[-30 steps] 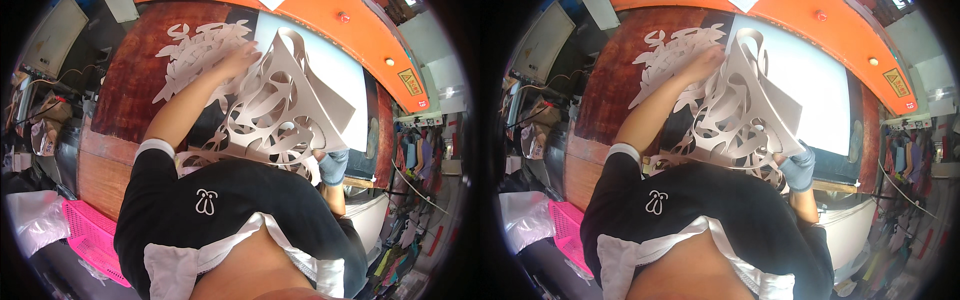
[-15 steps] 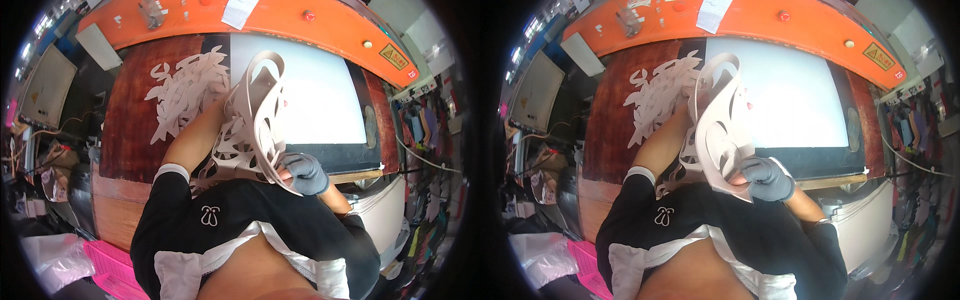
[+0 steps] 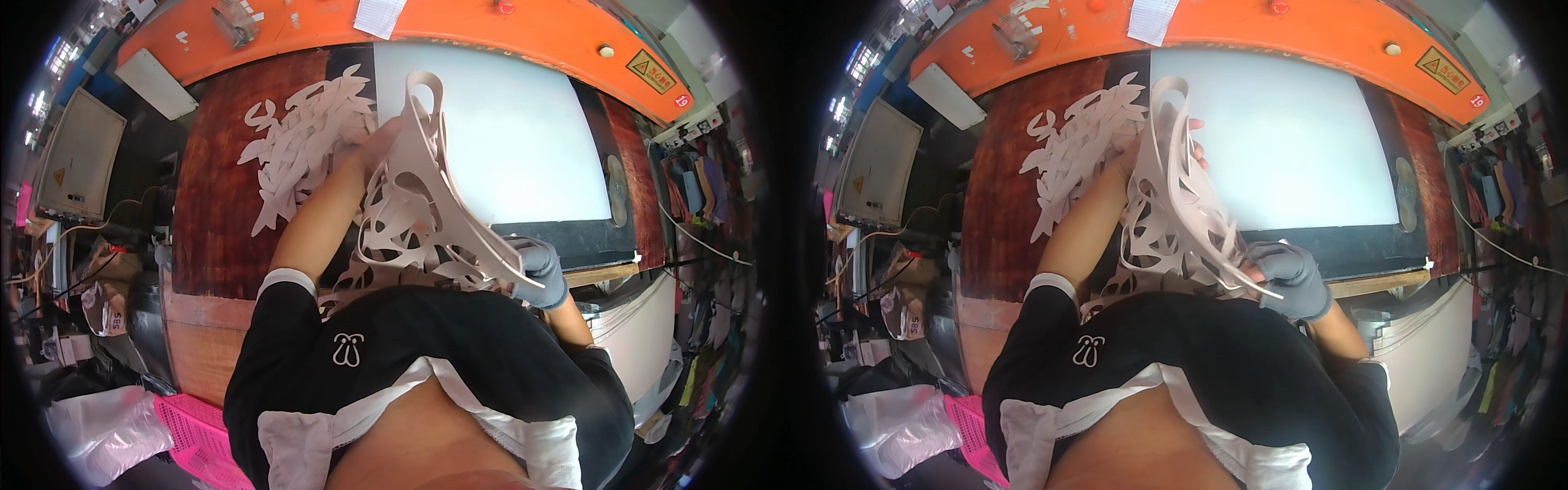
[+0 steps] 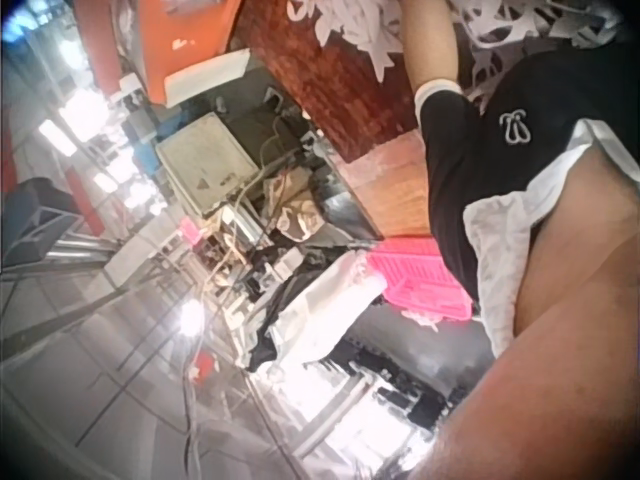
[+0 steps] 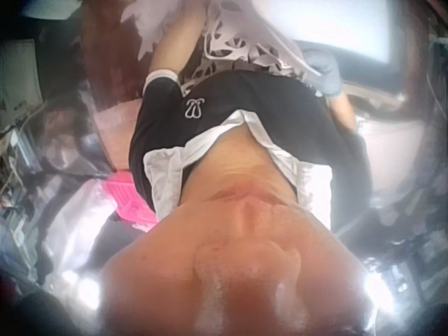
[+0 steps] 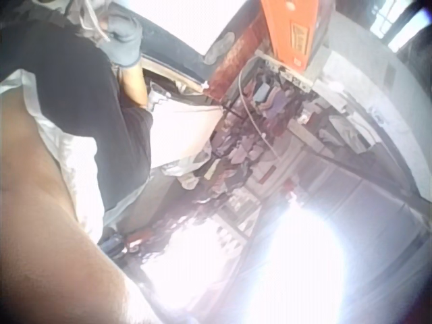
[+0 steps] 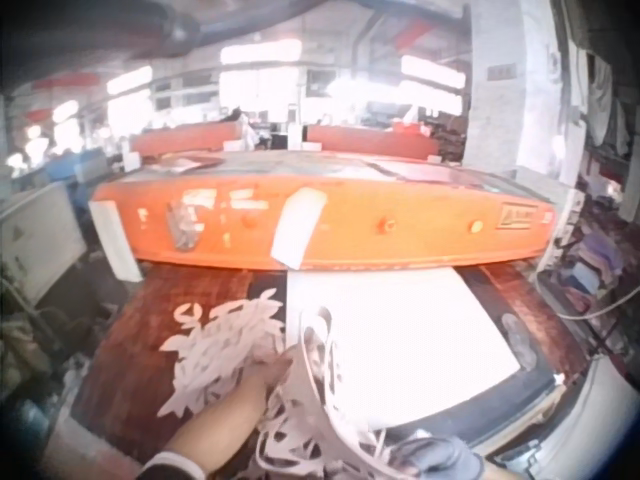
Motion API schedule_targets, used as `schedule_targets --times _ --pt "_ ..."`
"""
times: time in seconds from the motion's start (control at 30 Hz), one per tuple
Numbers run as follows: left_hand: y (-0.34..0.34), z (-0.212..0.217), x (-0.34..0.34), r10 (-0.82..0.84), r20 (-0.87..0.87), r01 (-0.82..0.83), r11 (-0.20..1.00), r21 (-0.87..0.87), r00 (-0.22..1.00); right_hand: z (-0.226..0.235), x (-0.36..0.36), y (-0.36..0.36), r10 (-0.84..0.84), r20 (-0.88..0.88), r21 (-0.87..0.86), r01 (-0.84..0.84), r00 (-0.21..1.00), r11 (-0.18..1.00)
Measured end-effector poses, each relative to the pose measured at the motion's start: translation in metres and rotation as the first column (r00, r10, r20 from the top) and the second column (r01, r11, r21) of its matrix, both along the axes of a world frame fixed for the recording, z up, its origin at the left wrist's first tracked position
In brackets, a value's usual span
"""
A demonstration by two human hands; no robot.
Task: The person operates a hydraulic die-cutting machine to cut shapes from a sheet of material. They place the material under the press, activate the machine, remove the cut sheet, and peel away the excess material to reveal the cut shapes.
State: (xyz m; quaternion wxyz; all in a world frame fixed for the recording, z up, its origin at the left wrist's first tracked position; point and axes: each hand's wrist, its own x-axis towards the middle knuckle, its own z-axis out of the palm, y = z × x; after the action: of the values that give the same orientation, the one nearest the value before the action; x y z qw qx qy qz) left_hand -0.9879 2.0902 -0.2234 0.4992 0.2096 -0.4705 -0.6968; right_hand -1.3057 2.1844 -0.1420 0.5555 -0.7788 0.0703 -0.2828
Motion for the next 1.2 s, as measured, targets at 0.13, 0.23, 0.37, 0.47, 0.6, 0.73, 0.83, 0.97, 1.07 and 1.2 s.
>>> schedule_targets --times 0.13,0.23,0.37,0.47,0.6,0.73,0.83,0.97,1.07,1.2 --pt "0.008 0.008 0.005 0.111 0.132 -0.138 0.966 0.218 0.985 -0.001 -0.011 0.002 -0.255 -0.115 -0.151 0.237 0.960 0.960" --pt "0.017 0.012 0.008 0.168 0.178 -0.209 0.946 0.249 0.970 -0.002 -0.019 0.003 -0.439 -0.190 -0.309 0.371 0.878 0.875" --pt "0.020 0.011 0.022 0.124 0.148 -0.149 0.973 0.174 0.981 -0.010 -0.029 0.004 -0.486 -0.161 -0.063 0.482 0.859 0.874" --pt "0.023 0.013 0.032 0.063 0.078 -0.075 0.984 0.159 0.995 -0.018 -0.034 0.006 -0.523 -0.186 -0.077 0.519 0.832 0.852" --pt "0.030 0.027 0.038 0.092 0.063 -0.106 0.956 0.273 0.994 -0.022 -0.038 0.006 -0.573 -0.218 -0.187 0.542 0.790 0.819" --pt "0.028 0.038 0.045 0.297 0.437 -0.311 0.949 -0.041 0.849 -0.019 -0.035 0.007 -0.512 -0.174 -0.103 0.501 0.841 0.859" --pt "0.025 0.032 0.051 0.186 0.373 -0.198 0.980 -0.006 0.909 -0.014 -0.030 0.010 -0.569 -0.204 -0.190 0.537 0.797 0.822" --pt "0.027 0.012 0.042 0.181 0.133 -0.200 0.968 0.150 0.974 -0.011 -0.025 0.010 -0.503 -0.151 0.036 0.514 0.851 0.857" --pt "0.037 -0.001 0.026 0.266 -0.014 -0.248 0.918 0.310 0.964 -0.015 -0.024 0.008 -0.503 -0.129 0.130 0.517 0.855 0.846" --pt "0.046 -0.012 0.012 0.324 -0.087 -0.263 0.873 0.410 0.942 -0.022 -0.024 0.004 -0.488 -0.118 0.218 0.502 0.865 0.837"
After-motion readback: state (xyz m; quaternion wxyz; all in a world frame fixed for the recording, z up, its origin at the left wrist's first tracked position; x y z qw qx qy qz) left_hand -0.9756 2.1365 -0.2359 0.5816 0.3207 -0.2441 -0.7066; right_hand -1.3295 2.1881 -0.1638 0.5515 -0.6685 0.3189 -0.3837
